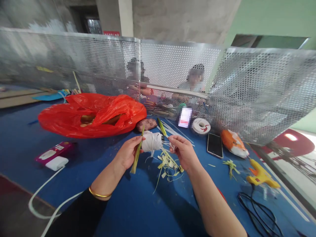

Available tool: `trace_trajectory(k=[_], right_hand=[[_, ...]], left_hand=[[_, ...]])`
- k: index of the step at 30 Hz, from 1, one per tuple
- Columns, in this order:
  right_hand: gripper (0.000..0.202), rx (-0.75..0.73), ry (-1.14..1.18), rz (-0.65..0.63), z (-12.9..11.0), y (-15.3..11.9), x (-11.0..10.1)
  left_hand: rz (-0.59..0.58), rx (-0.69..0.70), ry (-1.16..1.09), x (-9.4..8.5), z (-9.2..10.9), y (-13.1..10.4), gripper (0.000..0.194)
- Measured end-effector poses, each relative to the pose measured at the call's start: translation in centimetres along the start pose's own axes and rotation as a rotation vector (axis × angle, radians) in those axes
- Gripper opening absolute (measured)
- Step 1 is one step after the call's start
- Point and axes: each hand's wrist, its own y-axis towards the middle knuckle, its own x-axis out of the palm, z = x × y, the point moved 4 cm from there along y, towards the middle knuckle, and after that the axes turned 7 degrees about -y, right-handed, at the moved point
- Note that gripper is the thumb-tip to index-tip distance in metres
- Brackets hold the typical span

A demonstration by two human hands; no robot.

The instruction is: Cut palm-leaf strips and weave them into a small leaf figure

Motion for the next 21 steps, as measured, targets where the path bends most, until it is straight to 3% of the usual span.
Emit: trace_trajectory(k=[8,15,21], right_hand=[[0.025,-0.128,-0.204,0.195,0.8,1.1,-1.6],[0.022,-0.071,-0.273,-0.018,3.0,0.9,1.2],[0.03,-0.084,-0.208,0.018,4.0,0.4,2.8]], left_hand=[[0.056,-0.066,-0.193,0.0,0.2,0.0,0.009],[0.091,-0.169,-0.355,0.5,0.5,-0.6,0.014],[0.107,-0.206,-0.417,0.4,0.4,-0.6,0.014]])
